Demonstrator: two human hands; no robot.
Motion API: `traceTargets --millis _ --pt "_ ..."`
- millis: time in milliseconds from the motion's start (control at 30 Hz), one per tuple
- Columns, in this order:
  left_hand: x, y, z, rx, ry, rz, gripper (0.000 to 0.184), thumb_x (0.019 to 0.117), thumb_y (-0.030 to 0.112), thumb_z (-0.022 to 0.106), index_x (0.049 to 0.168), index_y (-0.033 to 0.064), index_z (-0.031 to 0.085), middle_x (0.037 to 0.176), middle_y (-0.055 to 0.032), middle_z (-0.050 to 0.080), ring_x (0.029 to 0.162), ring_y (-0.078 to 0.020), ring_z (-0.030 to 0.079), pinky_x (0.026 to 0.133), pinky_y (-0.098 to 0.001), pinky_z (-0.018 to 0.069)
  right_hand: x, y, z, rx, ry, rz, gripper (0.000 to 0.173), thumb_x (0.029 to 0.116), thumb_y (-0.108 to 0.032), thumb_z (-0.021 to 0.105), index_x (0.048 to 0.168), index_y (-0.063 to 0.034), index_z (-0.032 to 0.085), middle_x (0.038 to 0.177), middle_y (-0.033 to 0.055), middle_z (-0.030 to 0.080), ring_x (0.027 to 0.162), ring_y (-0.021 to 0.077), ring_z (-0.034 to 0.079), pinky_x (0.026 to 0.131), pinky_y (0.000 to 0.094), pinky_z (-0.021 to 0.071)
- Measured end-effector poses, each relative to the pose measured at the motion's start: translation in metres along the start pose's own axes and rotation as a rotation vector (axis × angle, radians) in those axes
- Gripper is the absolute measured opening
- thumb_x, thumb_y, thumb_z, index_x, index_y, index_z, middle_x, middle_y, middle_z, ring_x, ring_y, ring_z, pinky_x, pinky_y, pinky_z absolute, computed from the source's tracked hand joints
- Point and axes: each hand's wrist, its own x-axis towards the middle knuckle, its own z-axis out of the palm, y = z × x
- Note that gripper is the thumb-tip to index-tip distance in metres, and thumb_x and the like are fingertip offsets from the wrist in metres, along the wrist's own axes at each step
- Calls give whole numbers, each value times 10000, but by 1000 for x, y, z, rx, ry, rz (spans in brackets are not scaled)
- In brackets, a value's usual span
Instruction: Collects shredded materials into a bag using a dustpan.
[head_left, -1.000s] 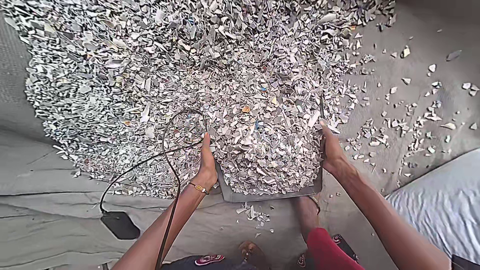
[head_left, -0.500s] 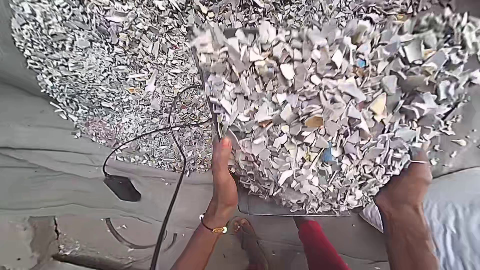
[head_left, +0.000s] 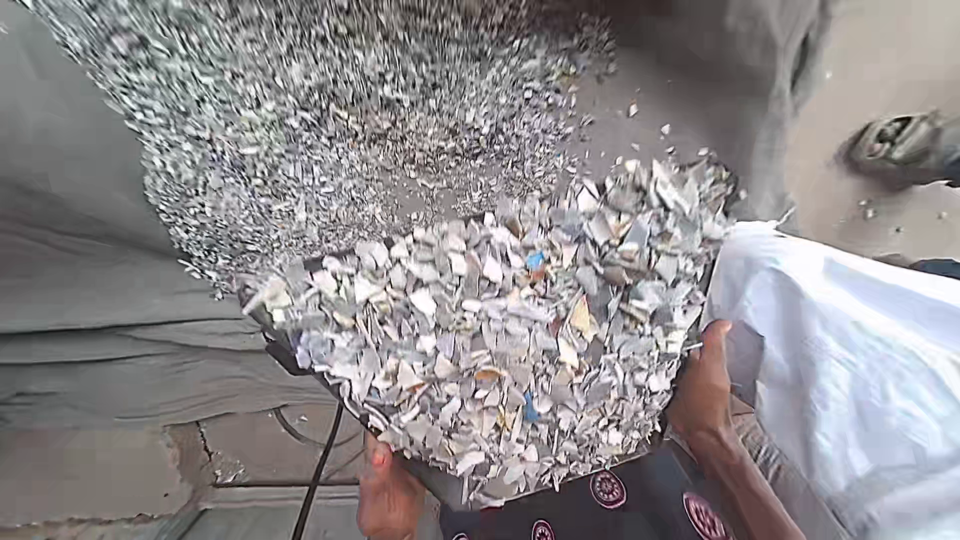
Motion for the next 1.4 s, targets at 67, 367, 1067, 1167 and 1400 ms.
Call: traceTargets --millis 67,367,1067,1167,1400 --pt "-27 35 13 24 1 3 459 907 629 617 1268 346 624 1151 187 729 1125 44 651 969 -222 551 -36 -19 -15 19 40 36 804 1022 -699 166 1525 -88 307 1389 -59 589 1250 -37 567 1039 213 516" --pt "-94 129 33 153 -196 165 482 918 732 408 1168 446 705 1130 229 742 1119 90 648 975 -173 536 -173 -34 -71 219 209 -17 660 1070 -595 153 1429 -95 391 1239 -121 659 1154 -67 614 1000 177 528" --pt "-175 64 101 641 -706 40 808 892 710 562 1235 -22 565 1076 160 700 1020 126 628 941 -134 528 -333 51 -205 493 720 86 482 1118 -418 109 1412 -146 376 1164 -214 654 1091 -154 597 978 125 514" --pt "-185 56 113 724 -726 110 823 882 752 521 1163 -17 600 999 171 694 965 146 624 890 -111 528 -327 36 -223 559 720 112 542 1111 -324 44 1465 -17 317 1224 -10 593 1114 -79 591 961 141 508" --pt "-214 45 135 693 -741 168 735 894 735 527 1136 49 636 983 178 690 944 131 629 865 -111 532 -329 29 -244 501 769 211 544 1123 -354 53 1487 -80 352 1294 -40 601 1172 -72 582 990 166 508"
